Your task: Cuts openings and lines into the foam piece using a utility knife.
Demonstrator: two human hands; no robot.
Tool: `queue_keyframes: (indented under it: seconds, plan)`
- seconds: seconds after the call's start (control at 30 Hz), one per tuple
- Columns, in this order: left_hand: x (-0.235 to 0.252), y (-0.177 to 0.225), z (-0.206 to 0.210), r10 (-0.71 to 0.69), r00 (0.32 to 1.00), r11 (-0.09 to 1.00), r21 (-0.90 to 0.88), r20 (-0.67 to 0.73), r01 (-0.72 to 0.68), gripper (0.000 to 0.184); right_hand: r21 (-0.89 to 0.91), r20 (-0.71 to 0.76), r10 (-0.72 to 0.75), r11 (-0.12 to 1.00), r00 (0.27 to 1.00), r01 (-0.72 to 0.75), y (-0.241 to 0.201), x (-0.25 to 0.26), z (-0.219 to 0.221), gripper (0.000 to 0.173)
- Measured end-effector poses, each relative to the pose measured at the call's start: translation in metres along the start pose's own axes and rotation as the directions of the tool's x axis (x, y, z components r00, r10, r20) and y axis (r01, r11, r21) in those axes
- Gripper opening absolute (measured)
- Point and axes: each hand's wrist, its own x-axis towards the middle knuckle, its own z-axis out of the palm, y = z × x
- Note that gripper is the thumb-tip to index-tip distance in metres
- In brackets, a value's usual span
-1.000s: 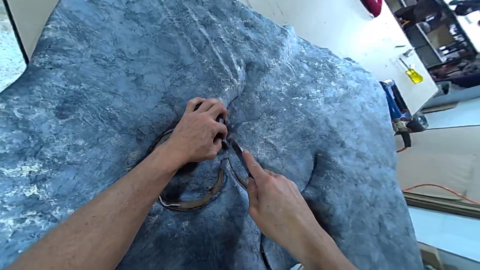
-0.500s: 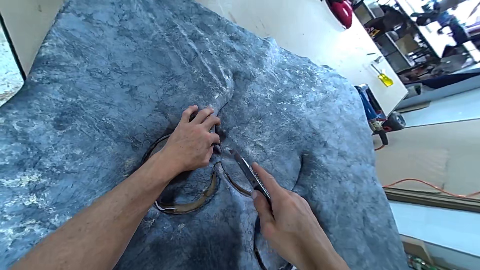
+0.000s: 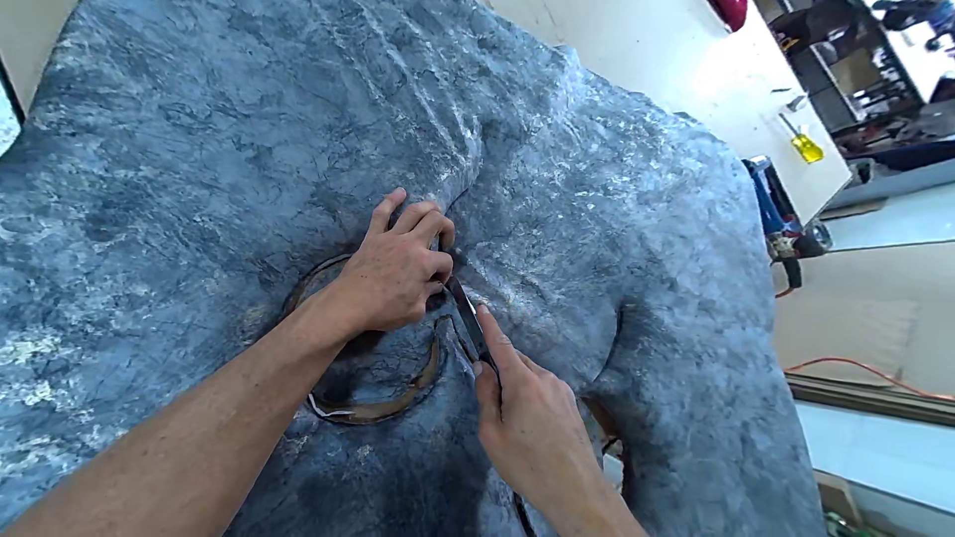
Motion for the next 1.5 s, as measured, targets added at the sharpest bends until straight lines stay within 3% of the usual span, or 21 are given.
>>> queue_keyframes:
  seconds: [0.3,0.47,0.63,0.83,1.2,1.5]
  plan:
    - [0.000,-0.001,0.003,-0.010,1.000,0.997,-0.081,-0.027,0.007,0.012,-0.047,0.226,0.069,0.997,0.972,-0.060,-0.008,-0.009,-0.022,0.056]
    - [-0.001,0.005,-0.003,-0.004,0.998,1.000,0.010,0.059,0.003,0.013,0.088,0.150,0.087,0.991,0.985,-0.101,0.006,-0.021,-0.031,0.054]
    - [-0.001,0.007,-0.003,-0.006,0.996,1.000,0.019,0.087,0.005,0.015,0.102,0.048,0.081,0.991,0.996,-0.086,0.006,-0.011,-0.028,0.055]
    - [0.001,0.001,-0.007,0.007,0.996,0.994,-0.108,0.087,0.003,0.013,0.071,0.122,0.105,0.991,0.987,-0.114,-0.002,0.003,-0.018,0.054]
    - [0.002,0.000,-0.005,0.003,0.997,0.988,-0.152,0.079,0.009,0.014,0.039,0.201,0.061,0.997,0.978,-0.070,-0.002,-0.007,-0.024,0.056]
    - [0.000,0.009,-0.008,-0.018,0.985,0.999,-0.023,0.174,0.022,0.018,0.095,0.143,0.096,0.989,0.985,-0.110,0.000,0.001,-0.026,0.053]
